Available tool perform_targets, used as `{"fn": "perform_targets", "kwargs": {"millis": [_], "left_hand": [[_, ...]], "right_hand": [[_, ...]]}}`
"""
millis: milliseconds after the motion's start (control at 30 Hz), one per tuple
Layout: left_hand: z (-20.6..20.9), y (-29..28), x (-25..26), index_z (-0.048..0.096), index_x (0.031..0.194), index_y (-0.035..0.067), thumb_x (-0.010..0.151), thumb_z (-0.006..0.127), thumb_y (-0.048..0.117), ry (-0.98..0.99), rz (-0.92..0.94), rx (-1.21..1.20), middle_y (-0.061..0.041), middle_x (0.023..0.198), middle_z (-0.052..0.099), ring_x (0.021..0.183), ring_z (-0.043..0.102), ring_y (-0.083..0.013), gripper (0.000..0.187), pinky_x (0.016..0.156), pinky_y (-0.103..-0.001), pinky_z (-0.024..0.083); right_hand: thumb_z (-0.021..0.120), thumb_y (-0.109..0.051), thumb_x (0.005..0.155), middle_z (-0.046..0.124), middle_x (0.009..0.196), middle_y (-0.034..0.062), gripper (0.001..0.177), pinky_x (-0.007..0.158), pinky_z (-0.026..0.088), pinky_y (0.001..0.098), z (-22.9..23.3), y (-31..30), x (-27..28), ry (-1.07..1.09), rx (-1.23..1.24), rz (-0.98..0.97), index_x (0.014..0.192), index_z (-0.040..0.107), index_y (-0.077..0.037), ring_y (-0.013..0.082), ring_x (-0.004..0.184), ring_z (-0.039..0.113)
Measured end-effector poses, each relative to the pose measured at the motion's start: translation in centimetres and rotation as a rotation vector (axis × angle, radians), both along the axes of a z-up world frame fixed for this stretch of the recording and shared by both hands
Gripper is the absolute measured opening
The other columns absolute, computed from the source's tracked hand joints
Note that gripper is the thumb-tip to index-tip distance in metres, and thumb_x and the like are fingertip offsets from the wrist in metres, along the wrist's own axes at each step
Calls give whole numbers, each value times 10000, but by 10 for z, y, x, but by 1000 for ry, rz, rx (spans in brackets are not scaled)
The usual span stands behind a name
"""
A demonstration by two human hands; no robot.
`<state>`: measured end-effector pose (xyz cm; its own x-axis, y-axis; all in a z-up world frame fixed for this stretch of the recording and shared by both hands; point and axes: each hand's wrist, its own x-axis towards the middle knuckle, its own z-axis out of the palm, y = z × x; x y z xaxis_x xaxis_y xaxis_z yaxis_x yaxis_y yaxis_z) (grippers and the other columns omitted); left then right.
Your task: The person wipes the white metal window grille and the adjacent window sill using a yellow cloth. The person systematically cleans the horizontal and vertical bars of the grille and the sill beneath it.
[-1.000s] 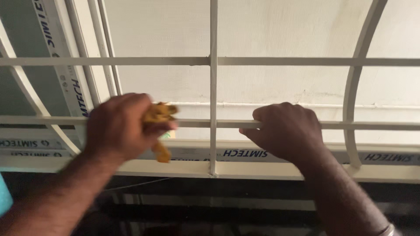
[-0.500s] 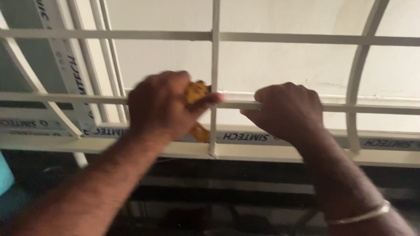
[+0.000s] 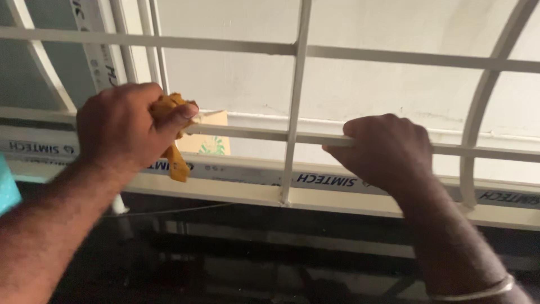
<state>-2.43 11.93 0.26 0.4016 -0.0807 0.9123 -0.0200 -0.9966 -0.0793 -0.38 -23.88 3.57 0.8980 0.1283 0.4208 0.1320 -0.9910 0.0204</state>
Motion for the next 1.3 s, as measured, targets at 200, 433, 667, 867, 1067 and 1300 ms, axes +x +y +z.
{"fn": "perform_targets", "kwargs": {"millis": [200, 433, 667, 867, 1067, 1300], "left_hand": [[2, -80, 16, 543, 697, 181, 904, 371, 873, -85, -161, 31, 12, 585, 514, 457, 457, -139, 742, 407, -334, 388], [-5, -111, 29, 513, 708, 185, 926, 314, 823, -159, -424, 113, 27, 562, 496, 437, 446, -104, 703, 374, -295, 377], [7, -33, -5, 555, 765, 173, 991, 518, 689, -163, -236, 98, 17, 622, 542, 486, 492, -112, 565, 430, -307, 428], [0, -27, -2, 589, 699, 163, 971, 573, 707, -90, -81, -64, 10, 589, 576, 484, 526, -136, 609, 463, -338, 459], [9, -94, -4, 625, 758, 167, 962, 414, 798, -153, -251, -45, -2, 611, 580, 493, 537, -133, 696, 466, -335, 482], [-4, -143, 27, 576, 692, 173, 898, 429, 807, -45, -386, -52, 7, 577, 562, 464, 524, -134, 683, 434, -345, 478]], "right_hand": [[655, -561, 929, 695, 651, -4, 409, 679, 541, 379, 3, -2, 1, 19, -6, 5, 874, 768, -172, 148, 645, 653], [669, -618, 888, 701, 657, 9, 461, 672, 539, 377, 7, -3, -3, 30, -5, 23, 903, 737, -161, 149, 620, 643], [659, -622, 895, 707, 637, 14, 475, 658, 534, 365, 5, -6, -2, 22, -13, 42, 906, 734, -153, 138, 608, 658], [669, -610, 898, 710, 660, 8, 447, 684, 532, 374, 5, -3, -1, 30, 15, 7, 938, 749, -172, 160, 648, 658], [645, -628, 892, 722, 656, 3, 460, 662, 546, 368, 4, 0, -1, 4, 32, 12, 1002, 748, -193, 153, 620, 669], [598, -667, 912, 711, 659, -6, 498, 667, 528, 359, 4, 2, -2, 75, -3, -26, 952, 754, -195, 152, 616, 648]]}}
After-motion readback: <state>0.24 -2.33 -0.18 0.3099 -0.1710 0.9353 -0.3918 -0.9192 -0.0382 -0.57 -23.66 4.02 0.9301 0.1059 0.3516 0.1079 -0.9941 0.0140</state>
